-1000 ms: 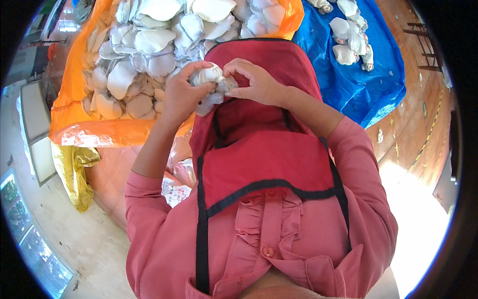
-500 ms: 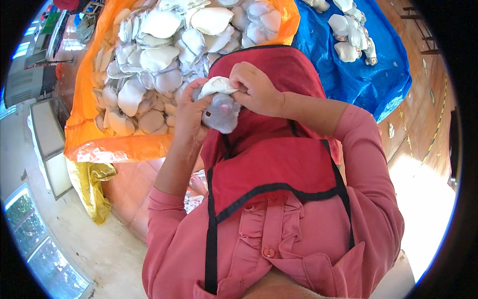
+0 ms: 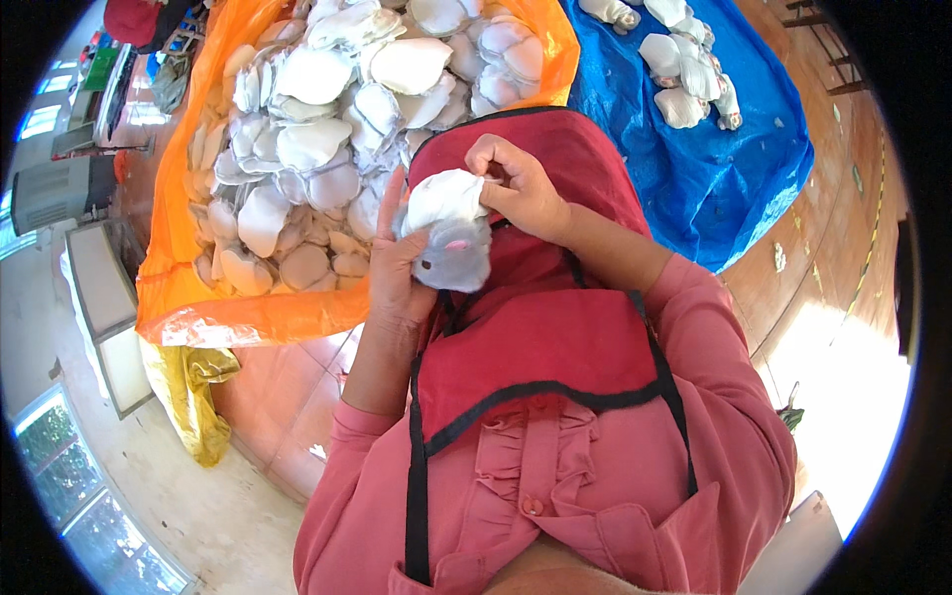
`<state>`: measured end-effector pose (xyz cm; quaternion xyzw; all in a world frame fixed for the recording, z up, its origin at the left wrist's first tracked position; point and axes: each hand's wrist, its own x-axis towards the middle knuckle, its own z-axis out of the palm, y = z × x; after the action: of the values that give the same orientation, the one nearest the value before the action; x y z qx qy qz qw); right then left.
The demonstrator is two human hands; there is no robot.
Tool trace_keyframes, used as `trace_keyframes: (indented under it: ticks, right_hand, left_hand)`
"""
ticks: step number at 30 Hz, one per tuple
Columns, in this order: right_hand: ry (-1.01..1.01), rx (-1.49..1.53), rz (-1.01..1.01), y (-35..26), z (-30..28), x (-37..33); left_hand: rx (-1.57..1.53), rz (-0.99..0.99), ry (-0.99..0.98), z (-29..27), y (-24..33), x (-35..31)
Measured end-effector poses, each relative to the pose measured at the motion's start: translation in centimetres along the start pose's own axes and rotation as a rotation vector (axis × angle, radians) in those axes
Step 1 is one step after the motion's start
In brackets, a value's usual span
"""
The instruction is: The person repeatedly picks white sock-like items from a large orange bag, stuffs them into a small white pouch, and ties the pouch closed. The finished pouches are placed on a blue tarp on the floor. The process is repeated continuously throughout the clip.
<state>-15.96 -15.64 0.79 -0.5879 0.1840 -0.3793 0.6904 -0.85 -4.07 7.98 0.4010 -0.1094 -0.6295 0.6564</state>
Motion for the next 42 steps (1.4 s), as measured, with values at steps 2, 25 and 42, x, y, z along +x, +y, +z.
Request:
trace_keyframes:
  ticks: [2,25,42]
  right_hand:
    - [-0.158,0.057,0.093,-0.4,-1.2,0.3]
    - [-0.064,-0.445,-0.064,-2.5,-0.2,1.5]
    - [-0.164,-0.413,-0.1,-2.9,-0.8,1.8]
  left_hand:
    - [-0.025,0.004,-0.021,-1.1,0.4,0.2]
    - [-0.197,-0.124,0.13,-0.3,-1.8,-0.4]
    - [-0.023,-0.004,0.05,-0.1,-0.8,0.0]
